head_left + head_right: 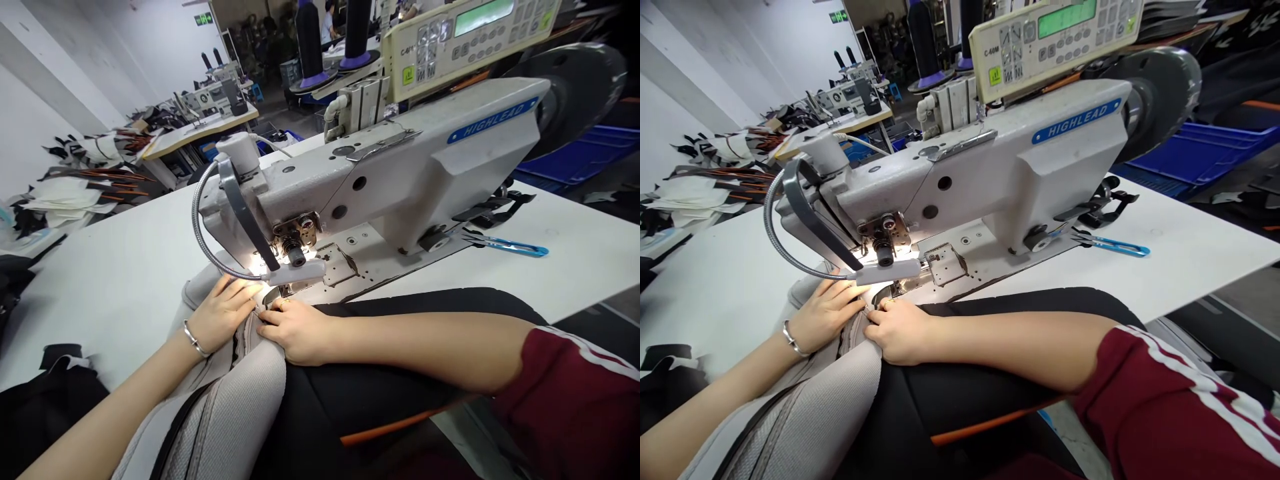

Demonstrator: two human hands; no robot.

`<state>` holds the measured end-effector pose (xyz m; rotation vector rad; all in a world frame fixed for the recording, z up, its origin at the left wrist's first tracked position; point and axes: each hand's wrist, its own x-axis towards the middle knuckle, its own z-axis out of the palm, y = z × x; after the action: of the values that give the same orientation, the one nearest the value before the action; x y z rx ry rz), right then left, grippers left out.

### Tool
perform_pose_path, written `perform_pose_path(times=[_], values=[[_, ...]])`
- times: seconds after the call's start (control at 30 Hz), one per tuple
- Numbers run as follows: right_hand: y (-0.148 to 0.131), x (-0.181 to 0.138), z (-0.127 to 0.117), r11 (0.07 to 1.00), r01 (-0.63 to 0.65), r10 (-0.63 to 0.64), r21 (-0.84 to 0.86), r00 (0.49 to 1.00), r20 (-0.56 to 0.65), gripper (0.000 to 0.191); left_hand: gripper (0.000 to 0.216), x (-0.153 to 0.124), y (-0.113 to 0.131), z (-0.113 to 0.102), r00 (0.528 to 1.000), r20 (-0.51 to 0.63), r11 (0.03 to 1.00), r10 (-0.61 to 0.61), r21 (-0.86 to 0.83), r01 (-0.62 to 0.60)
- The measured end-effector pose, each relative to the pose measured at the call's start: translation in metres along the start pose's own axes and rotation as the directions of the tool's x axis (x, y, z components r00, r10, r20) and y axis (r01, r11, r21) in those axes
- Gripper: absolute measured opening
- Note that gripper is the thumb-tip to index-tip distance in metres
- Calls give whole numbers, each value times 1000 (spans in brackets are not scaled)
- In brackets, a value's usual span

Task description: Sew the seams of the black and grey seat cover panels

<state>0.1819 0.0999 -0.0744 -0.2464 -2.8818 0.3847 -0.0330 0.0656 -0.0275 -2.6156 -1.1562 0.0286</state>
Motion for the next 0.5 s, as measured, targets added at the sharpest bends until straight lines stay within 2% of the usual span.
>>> perform_pose_path(times=[0.07,0.13,0.27,0.37,0.5], values=[[-3,-1,-7,999,-49,49,-10,997,55,34,34,0,1,2,997,70,1000,16,-25,-14],[-5,-2,-14,995,-98,100,-22,991,93,36,34,0,1,3,989,148,995,-6,-101,21],[-7,-3,-19,991,-131,135,-39,985,108,38,33,-1,0,5,946,286,951,-154,-215,220],[-4,-3,-15,991,-130,132,-38,988,74,38,33,-3,0,4,924,315,932,-217,-215,292],[0,-5,-6,994,-103,104,-37,994,43,44,28,0,0,2,926,317,918,-203,-267,293]])
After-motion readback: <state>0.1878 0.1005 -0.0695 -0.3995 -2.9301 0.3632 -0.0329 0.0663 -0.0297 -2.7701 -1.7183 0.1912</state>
